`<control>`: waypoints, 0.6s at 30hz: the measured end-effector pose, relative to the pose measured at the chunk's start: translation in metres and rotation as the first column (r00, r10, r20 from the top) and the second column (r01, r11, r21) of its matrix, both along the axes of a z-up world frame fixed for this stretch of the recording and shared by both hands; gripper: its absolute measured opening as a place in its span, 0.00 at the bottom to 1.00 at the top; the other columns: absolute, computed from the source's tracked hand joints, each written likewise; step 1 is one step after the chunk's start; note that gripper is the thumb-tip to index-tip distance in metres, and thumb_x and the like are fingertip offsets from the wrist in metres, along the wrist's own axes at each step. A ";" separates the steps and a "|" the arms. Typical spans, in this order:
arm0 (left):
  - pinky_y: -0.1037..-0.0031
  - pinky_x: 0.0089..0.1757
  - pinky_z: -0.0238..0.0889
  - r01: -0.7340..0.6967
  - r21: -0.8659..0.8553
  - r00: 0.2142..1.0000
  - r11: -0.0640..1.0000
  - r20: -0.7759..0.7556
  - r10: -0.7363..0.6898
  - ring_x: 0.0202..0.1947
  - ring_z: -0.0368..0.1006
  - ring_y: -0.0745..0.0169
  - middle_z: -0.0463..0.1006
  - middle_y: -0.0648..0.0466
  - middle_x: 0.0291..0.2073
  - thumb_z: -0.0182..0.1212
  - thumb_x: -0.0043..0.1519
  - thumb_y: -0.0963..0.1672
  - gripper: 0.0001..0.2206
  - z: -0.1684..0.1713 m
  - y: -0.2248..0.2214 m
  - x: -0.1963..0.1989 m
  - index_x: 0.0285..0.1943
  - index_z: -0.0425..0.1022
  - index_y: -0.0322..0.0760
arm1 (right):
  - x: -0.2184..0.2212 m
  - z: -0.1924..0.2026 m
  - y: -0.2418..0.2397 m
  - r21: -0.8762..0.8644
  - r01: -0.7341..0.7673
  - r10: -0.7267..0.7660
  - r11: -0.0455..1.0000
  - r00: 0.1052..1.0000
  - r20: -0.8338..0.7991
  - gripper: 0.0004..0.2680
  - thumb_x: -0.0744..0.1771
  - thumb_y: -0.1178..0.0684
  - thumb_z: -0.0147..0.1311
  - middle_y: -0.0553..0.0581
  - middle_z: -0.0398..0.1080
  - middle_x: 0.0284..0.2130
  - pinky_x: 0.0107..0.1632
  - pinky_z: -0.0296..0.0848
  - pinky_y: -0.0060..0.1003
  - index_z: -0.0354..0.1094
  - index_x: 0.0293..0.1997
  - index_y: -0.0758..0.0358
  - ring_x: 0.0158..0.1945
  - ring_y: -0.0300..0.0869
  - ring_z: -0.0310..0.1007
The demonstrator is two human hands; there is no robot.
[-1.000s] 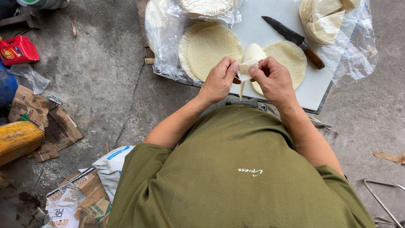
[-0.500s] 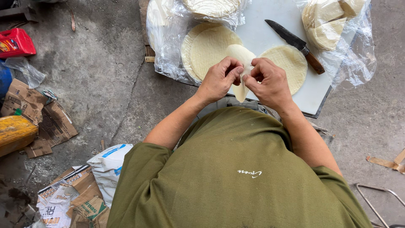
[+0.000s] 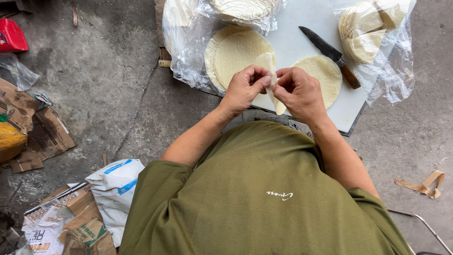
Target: The person prepares dough wrappers by hand by peeling them apart from a stack, flattening them with their palms, and folding them.
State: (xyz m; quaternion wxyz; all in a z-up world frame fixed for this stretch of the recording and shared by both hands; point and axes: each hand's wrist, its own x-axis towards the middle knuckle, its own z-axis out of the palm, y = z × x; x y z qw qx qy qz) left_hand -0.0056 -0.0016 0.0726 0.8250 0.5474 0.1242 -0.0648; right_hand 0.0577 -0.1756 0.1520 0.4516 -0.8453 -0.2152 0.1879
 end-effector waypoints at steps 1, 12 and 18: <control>0.76 0.42 0.74 -0.029 0.004 1.000 1.000 -0.006 0.029 0.39 0.76 0.70 0.79 0.54 0.38 0.61 0.68 0.44 0.10 -0.002 0.000 -0.001 0.50 0.73 0.30 | 0.001 0.001 0.000 0.013 0.029 -0.029 0.999 0.998 -0.051 0.05 0.67 0.60 0.62 0.55 0.77 0.43 0.37 0.75 0.27 0.69 0.37 0.68 0.35 0.31 0.73; 0.76 0.44 0.72 0.050 0.291 0.995 0.955 0.070 -0.073 0.40 0.74 0.71 0.76 0.57 0.37 0.56 0.72 0.45 0.08 -0.005 -0.009 -0.005 0.50 0.70 0.34 | 0.000 -0.015 0.009 0.192 0.172 -0.089 0.966 0.923 -0.375 0.11 0.69 0.53 0.60 0.50 0.76 0.39 0.45 0.75 0.25 0.70 0.53 0.69 0.41 0.31 0.74; 0.74 0.48 0.68 -0.043 -0.350 0.997 0.936 0.052 0.065 0.43 0.69 0.70 0.75 0.54 0.42 0.57 0.72 0.43 0.08 -0.014 0.002 -0.004 0.52 0.69 0.32 | 0.005 -0.024 0.002 0.298 0.379 -0.199 0.876 0.847 -0.494 0.07 0.71 0.55 0.59 0.51 0.74 0.36 0.42 0.72 0.25 0.72 0.51 0.69 0.38 0.32 0.71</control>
